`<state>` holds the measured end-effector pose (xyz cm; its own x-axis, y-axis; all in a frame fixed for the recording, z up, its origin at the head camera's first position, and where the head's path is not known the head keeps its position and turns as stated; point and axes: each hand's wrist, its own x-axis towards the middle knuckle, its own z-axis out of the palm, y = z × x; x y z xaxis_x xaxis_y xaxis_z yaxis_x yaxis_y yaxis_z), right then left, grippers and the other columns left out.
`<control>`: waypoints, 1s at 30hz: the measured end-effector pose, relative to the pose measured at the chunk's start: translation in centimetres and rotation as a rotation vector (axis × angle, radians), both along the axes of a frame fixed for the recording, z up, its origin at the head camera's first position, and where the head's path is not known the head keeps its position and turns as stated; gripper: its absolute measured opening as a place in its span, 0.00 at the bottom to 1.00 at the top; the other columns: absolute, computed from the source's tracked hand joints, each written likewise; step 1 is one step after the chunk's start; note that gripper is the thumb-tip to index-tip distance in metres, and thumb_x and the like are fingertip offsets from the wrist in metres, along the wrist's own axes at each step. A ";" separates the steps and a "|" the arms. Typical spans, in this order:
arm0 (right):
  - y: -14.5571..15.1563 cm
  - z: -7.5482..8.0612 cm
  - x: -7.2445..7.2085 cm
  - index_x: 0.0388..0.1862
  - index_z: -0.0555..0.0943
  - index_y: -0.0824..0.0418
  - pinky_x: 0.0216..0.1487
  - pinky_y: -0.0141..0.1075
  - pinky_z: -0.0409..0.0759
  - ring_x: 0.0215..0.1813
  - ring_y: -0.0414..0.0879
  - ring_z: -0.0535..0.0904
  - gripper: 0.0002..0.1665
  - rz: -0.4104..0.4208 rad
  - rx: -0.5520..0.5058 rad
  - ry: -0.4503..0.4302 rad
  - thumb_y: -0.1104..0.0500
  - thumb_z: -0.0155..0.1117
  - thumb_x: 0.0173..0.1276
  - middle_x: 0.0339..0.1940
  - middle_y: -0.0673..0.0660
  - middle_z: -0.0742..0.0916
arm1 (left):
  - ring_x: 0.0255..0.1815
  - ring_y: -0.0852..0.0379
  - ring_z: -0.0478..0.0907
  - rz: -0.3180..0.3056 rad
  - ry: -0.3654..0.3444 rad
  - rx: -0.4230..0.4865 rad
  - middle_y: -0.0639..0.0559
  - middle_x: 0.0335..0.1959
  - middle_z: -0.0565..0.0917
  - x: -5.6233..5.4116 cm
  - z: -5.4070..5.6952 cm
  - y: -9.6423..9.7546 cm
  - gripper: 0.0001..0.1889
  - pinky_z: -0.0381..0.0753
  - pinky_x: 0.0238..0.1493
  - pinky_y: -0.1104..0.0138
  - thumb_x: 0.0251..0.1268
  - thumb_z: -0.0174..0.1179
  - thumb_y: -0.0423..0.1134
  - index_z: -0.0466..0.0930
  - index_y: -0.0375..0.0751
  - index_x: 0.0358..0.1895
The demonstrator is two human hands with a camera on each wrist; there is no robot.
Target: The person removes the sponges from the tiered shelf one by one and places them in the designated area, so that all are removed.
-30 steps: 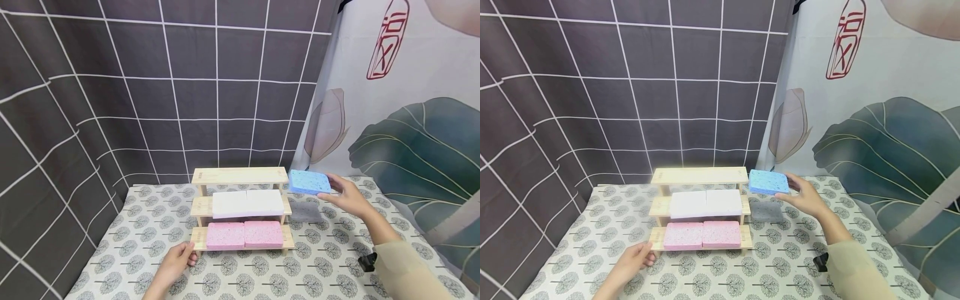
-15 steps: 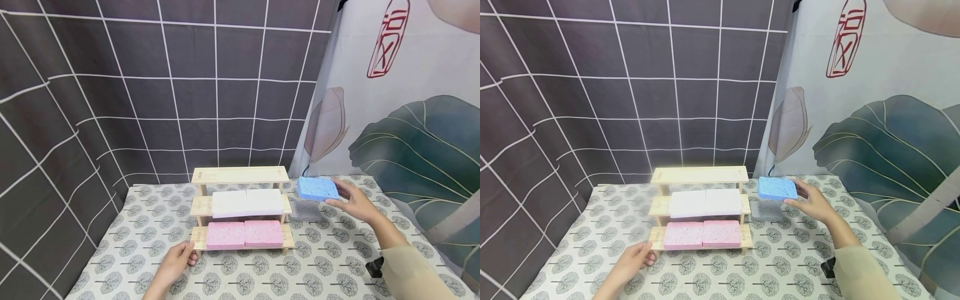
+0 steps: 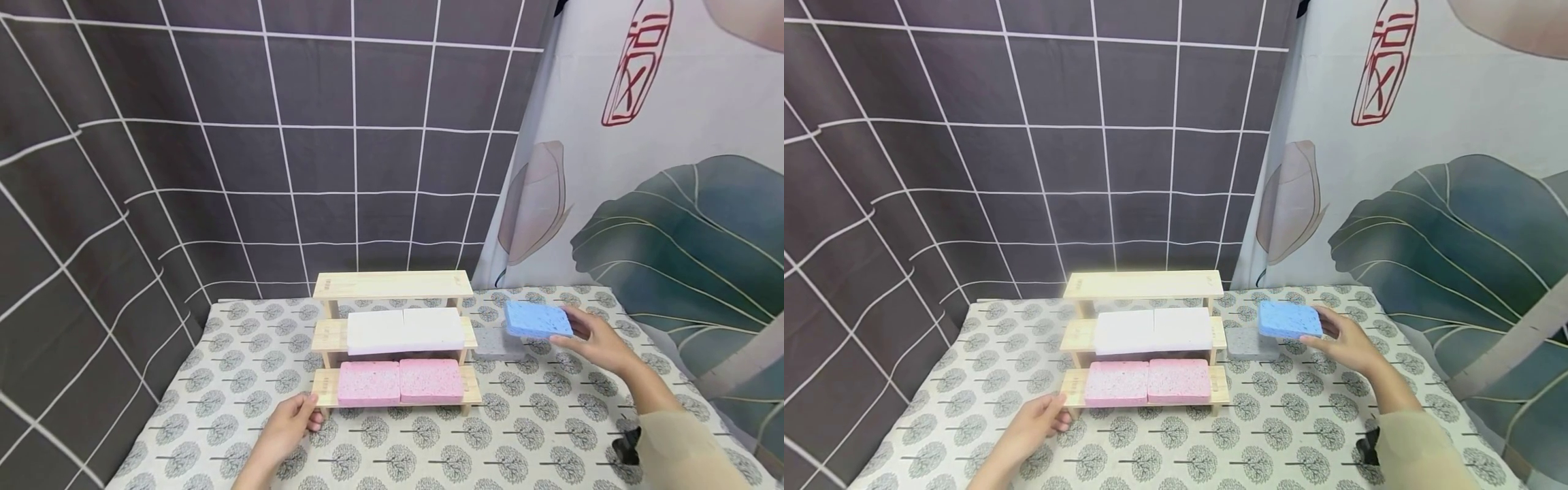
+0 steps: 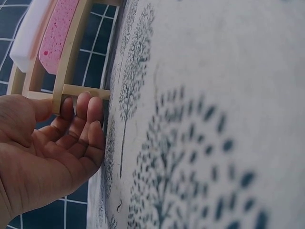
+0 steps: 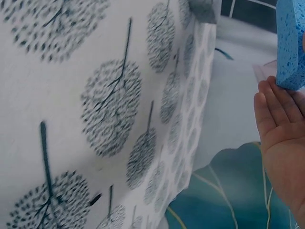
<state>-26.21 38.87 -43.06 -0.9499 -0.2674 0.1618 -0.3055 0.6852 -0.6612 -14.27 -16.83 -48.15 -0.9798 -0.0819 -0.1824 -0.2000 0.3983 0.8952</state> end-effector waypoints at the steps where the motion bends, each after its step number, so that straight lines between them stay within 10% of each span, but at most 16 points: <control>1: 0.2 -0.2 0.0 0.76 0.54 0.78 0.55 0.16 0.70 0.67 0.78 0.68 0.49 -0.004 0.008 -0.004 0.56 0.70 0.70 0.69 0.83 0.67 | 0.31 0.55 0.77 0.000 0.000 0.000 0.49 0.30 0.81 0.0 0.0 0.0 0.17 0.78 0.32 0.69 0.82 0.47 0.42 0.79 0.33 0.37; 7: 1.0 -1.0 0.1 0.77 0.53 0.77 0.64 0.47 0.75 0.68 0.78 0.66 0.51 -0.038 0.045 -0.040 0.54 0.70 0.70 0.71 0.83 0.64 | 0.31 0.55 0.77 0.003 -0.005 0.009 0.49 0.30 0.81 0.0 0.0 0.0 0.18 0.78 0.32 0.69 0.82 0.47 0.42 0.80 0.33 0.38; 14: 1.8 -1.6 0.3 0.77 0.52 0.79 0.52 0.11 0.64 0.68 0.79 0.64 0.50 -0.017 0.009 -0.059 0.56 0.69 0.71 0.71 0.84 0.63 | 0.31 0.55 0.77 -0.004 -0.003 0.008 0.49 0.30 0.80 0.0 0.0 0.0 0.17 0.78 0.31 0.69 0.82 0.47 0.42 0.80 0.33 0.38; 30: 3.7 -3.1 0.6 0.77 0.50 0.79 0.62 0.33 0.76 0.69 0.80 0.62 0.53 -0.051 0.082 -0.118 0.51 0.69 0.71 0.72 0.84 0.61 | 0.32 0.55 0.77 0.001 -0.011 0.012 0.49 0.30 0.81 0.0 0.2 0.1 0.17 0.78 0.33 0.69 0.82 0.47 0.41 0.80 0.33 0.39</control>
<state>-25.62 42.57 -46.13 -0.9738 -0.2258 0.0281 -0.1924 0.7514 -0.6312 -14.24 -16.76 -47.90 -0.9776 -0.0808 -0.1944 -0.2105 0.3869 0.8978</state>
